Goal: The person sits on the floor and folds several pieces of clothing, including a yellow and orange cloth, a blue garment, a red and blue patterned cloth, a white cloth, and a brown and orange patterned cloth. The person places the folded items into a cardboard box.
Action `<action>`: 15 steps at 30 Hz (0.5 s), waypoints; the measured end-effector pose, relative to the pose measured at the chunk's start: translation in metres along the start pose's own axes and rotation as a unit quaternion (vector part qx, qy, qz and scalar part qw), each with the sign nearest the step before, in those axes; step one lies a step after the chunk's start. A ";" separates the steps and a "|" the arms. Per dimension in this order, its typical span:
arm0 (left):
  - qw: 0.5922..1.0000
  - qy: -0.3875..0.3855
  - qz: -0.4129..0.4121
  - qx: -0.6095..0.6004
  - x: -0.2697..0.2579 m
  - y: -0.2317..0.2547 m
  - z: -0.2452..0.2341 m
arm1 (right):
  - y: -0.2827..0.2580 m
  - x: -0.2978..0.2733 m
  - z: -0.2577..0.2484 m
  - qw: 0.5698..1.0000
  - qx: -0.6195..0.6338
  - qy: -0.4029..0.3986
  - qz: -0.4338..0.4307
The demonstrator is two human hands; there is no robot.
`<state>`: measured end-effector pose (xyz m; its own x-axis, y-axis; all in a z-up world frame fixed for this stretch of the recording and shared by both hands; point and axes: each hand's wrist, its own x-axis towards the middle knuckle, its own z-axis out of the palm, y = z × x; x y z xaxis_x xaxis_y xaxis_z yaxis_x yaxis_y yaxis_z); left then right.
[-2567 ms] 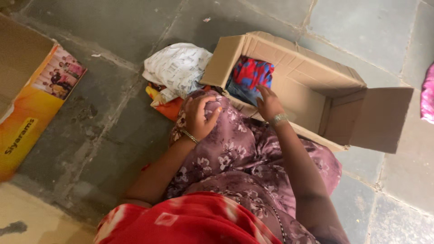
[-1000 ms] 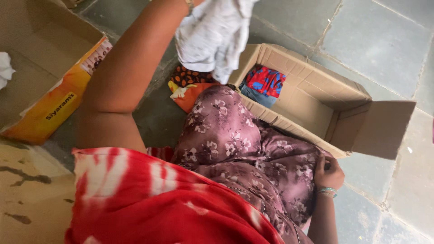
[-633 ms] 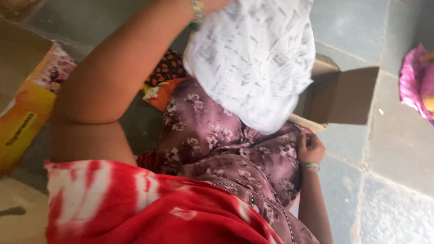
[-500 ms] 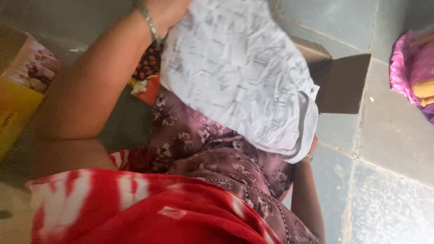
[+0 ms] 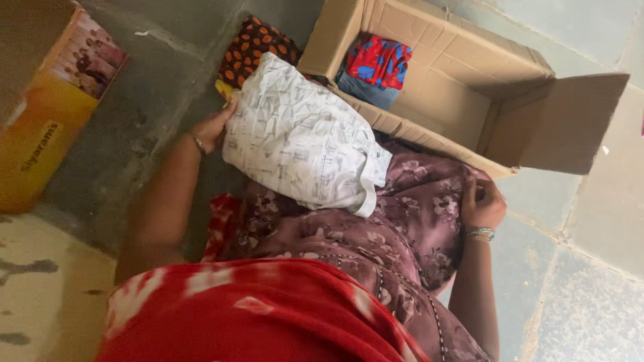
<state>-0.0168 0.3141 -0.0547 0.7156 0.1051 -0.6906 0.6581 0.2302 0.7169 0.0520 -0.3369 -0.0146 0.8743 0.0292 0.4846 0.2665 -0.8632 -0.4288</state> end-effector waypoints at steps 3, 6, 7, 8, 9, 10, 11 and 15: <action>0.992 -0.077 0.032 -0.099 0.005 -0.030 -0.002 | -0.019 -0.004 -0.006 0.982 0.100 -0.138 0.083; 0.979 -0.126 0.109 -0.116 0.008 -0.040 -0.005 | -0.051 -0.020 0.019 0.888 0.256 -0.366 0.113; 0.979 -0.122 0.115 -0.112 0.007 -0.041 -0.006 | -0.065 -0.027 0.036 0.827 0.280 -0.460 0.161; 0.980 -0.118 0.121 -0.107 0.005 -0.040 -0.009 | -0.079 -0.034 0.052 0.753 0.299 -0.547 0.208; 0.979 -0.116 0.131 -0.102 0.004 -0.035 -0.010 | -0.095 -0.040 0.068 0.749 0.311 -0.571 0.129; 0.977 -0.127 0.125 -0.119 0.002 -0.031 -0.010 | -0.109 -0.043 0.079 0.739 0.321 -0.591 0.048; 0.974 -0.139 0.120 -0.135 -0.002 -0.027 -0.010 | -0.120 -0.046 0.084 0.752 0.301 -0.584 0.050; 0.970 -0.149 0.117 -0.151 -0.022 -0.019 -0.008 | -0.162 -0.020 0.064 0.716 0.367 -0.585 0.100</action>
<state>-0.0468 0.3149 -0.0539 0.9027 -0.0846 -0.4219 0.4029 0.5107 0.7595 0.0171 -0.1657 -0.0040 0.5520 0.7146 -0.4298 -0.1455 -0.4249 -0.8935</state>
